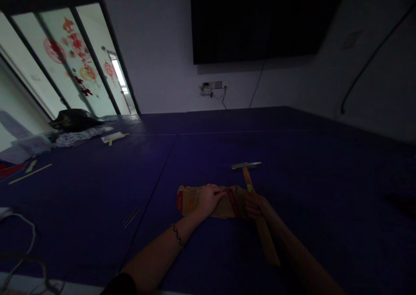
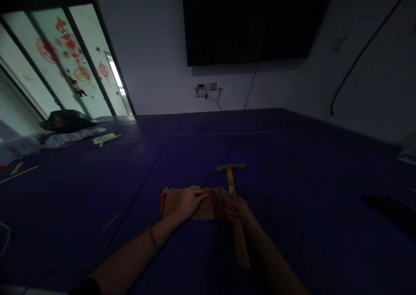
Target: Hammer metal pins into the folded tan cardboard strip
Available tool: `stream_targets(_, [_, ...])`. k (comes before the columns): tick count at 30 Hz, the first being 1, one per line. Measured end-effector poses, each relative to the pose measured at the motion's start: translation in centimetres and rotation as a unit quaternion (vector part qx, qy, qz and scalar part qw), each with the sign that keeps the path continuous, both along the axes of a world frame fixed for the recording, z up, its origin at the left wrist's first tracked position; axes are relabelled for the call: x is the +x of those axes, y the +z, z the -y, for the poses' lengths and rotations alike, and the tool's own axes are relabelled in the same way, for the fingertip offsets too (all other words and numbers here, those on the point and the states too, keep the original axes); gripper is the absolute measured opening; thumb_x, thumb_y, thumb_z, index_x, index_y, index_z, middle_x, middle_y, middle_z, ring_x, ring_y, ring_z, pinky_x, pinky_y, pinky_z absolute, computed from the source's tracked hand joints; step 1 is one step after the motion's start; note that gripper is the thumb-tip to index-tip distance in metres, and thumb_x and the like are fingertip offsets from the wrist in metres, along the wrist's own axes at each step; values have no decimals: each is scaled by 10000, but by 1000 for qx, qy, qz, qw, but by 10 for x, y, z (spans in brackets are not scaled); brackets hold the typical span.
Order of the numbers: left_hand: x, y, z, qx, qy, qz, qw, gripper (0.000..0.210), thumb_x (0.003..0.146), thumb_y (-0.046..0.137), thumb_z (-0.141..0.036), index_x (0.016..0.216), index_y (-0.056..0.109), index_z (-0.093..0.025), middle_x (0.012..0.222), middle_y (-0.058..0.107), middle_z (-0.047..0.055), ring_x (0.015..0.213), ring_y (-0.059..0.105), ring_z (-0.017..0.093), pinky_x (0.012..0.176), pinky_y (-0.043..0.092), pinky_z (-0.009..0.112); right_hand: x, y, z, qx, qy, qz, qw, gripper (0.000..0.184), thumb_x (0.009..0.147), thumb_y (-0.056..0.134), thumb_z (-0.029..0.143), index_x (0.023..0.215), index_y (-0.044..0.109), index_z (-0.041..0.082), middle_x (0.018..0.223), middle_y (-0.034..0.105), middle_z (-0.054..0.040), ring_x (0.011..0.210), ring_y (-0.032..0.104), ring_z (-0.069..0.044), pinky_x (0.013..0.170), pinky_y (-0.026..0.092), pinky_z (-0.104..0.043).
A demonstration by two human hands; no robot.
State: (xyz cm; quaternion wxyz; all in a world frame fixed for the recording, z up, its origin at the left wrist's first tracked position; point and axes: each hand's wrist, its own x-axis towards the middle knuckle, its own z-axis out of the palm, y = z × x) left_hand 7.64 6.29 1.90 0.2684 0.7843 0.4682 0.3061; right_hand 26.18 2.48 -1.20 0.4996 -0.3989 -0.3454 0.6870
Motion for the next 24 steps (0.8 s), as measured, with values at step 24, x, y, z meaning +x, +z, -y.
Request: stream_targets(24, [5, -3, -1, 22, 11, -27, 999, 107, 742, 642, -230, 794, 724, -184, 797, 691, 27, 768, 587, 154, 744, 427, 257, -58, 113, 104, -47, -101, 383, 917, 338, 583, 481, 539, 579, 427, 205, 380, 359, 97, 299, 338, -44, 317, 255, -200])
